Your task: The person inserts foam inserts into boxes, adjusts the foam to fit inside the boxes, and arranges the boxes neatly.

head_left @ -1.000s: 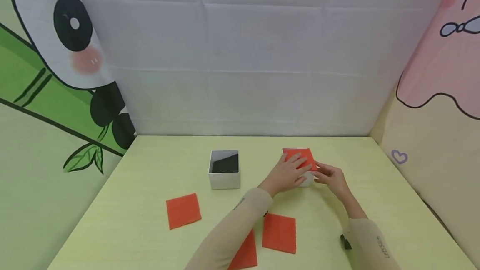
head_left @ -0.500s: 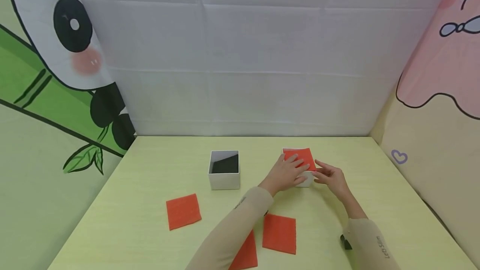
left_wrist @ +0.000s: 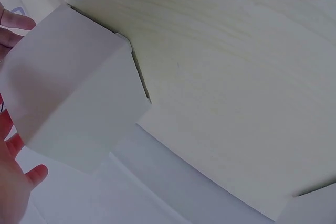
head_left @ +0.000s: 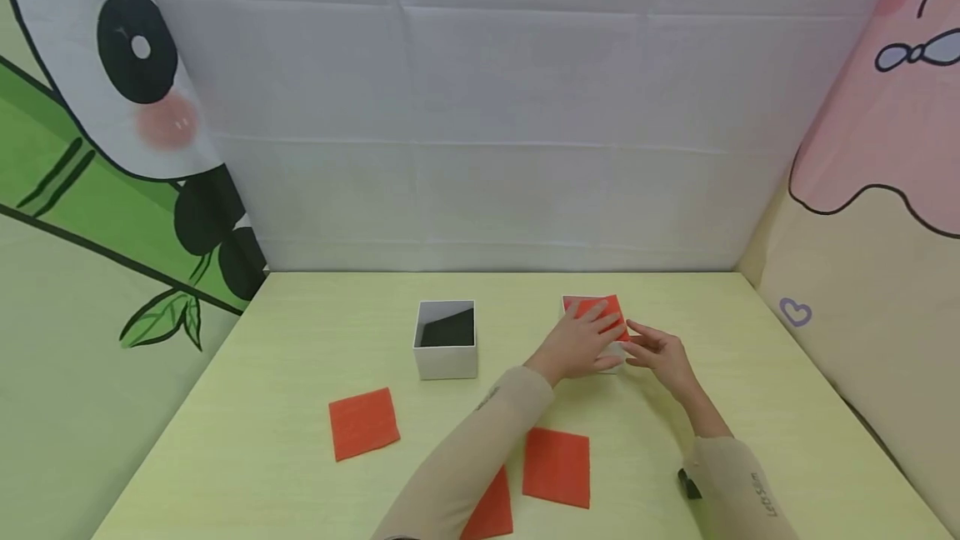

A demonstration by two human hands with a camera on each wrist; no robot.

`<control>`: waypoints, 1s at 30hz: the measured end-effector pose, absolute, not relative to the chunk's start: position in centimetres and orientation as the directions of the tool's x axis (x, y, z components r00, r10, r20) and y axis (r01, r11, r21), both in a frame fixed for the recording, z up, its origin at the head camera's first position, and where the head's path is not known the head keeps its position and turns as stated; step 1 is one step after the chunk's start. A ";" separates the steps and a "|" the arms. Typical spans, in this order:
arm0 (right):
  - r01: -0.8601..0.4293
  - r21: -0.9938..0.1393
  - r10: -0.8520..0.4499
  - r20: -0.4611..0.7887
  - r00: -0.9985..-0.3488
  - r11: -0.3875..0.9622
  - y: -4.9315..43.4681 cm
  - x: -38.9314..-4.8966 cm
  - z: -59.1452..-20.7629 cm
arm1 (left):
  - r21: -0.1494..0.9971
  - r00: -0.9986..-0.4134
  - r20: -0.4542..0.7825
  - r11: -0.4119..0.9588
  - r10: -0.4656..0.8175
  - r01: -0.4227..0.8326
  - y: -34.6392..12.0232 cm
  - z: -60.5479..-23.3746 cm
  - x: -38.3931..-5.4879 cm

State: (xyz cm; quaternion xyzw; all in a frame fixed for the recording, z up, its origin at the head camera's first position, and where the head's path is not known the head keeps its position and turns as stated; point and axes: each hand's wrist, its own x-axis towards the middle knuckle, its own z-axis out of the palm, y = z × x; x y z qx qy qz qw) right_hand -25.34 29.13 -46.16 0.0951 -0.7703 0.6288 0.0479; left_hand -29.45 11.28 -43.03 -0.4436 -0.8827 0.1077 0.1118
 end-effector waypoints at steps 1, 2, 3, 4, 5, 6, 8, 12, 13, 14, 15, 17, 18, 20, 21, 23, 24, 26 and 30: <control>-0.205 -0.960 -0.088 0.191 -0.978 0.191 29.1 -25.3 -46.1 | -0.278 -0.584 0.095 0.585 0.806 0.762 11.3 -43.0 -29.5; -0.202 -0.961 -0.091 0.187 -0.978 0.192 29.0 -25.3 -46.1 | -0.269 -0.586 0.091 0.586 0.806 0.765 11.4 -42.9 -29.6; -0.199 -0.961 -0.089 0.185 -0.979 0.194 29.0 -25.3 -46.0 | -0.257 -0.586 0.088 0.587 0.805 0.768 11.4 -42.9 -29.6; -0.197 -0.961 -0.089 0.183 -0.979 0.196 29.0 -25.3 -46.0 | -0.244 -0.586 0.088 0.588 0.805 0.771 11.5 -42.9 -29.7; -0.195 -0.961 -0.087 0.181 -0.980 0.198 29.0 -25.4 -46.0 | -0.233 -0.586 0.090 0.589 0.805 0.774 11.5 -42.8 -29.8; -0.194 -0.960 -0.087 0.180 -0.980 0.202 29.0 -25.4 -46.0 | -0.224 -0.586 0.092 0.590 0.805 0.776 11.5 -42.8 -29.8; -0.196 -0.959 -0.088 0.181 -0.980 0.207 29.1 -25.4 -46.0 | -0.215 -0.586 0.094 0.591 0.805 0.777 11.6 -42.7 -29.9; -0.206 -0.953 -0.088 0.191 -0.978 0.221 29.1 -25.6 -46.1 | -0.222 -0.587 0.091 0.591 0.805 0.776 11.7 -42.6 -29.9; -0.208 -0.952 -0.086 0.194 -0.977 0.223 29.2 -25.6 -46.1 | -0.223 -0.587 0.089 0.591 0.804 0.775 11.7 -42.6 -30.0; -0.210 -0.952 -0.081 0.196 -0.977 0.223 29.2 -25.6 -46.2 | -0.230 -0.586 0.085 0.588 0.806 0.775 11.7 -42.7 -30.0; -0.211 -0.952 -0.079 0.198 -0.977 0.223 29.2 -25.7 -46.2 | -0.228 -0.588 0.077 0.588 0.805 0.776 11.7 -42.7 -30.0; -0.209 -0.953 -0.076 0.196 -0.978 0.219 29.2 -25.6 -46.2 | -0.232 -0.587 0.065 0.584 0.807 0.778 11.6 -42.9 -30.0; -0.207 -0.954 -0.075 0.195 -0.978 0.217 29.2 -25.6 -46.2 | -0.230 -0.587 0.061 0.584 0.807 0.779 11.6 -43.0 -29.9; -0.200 -0.956 -0.074 0.188 -0.979 0.215 29.2 -25.5 -46.2 | -0.225 -0.587 0.053 0.582 0.808 0.782 11.5 -43.1 -29.9; -0.196 -0.957 -0.076 0.183 -0.980 0.214 29.2 -25.5 -46.2 | -0.216 -0.589 0.051 0.584 0.807 0.782 11.5 -43.2 -29.9; -0.189 -0.959 -0.075 0.177 -0.981 0.211 29.2 -25.5 -46.2 | -0.205 -0.589 0.055 0.586 0.806 0.784 11.5 -43.2 -29.9; -0.189 -0.959 -0.074 0.177 -0.981 0.212 29.2 -25.4 -46.2 | -0.197 -0.589 0.057 0.588 0.806 0.785 11.5 -43.2 -29.9; -0.188 -0.960 -0.072 0.177 -0.982 0.209 29.1 -25.5 -46.2 | -0.186 -0.591 0.056 0.590 0.805 0.785 11.6 -43.2 -30.0; -0.195 -0.956 -0.072 0.184 -0.980 0.219 29.0 -25.5 -46.3 | -0.176 -0.594 0.052 0.593 0.803 0.786 11.7 -43.3 -30.2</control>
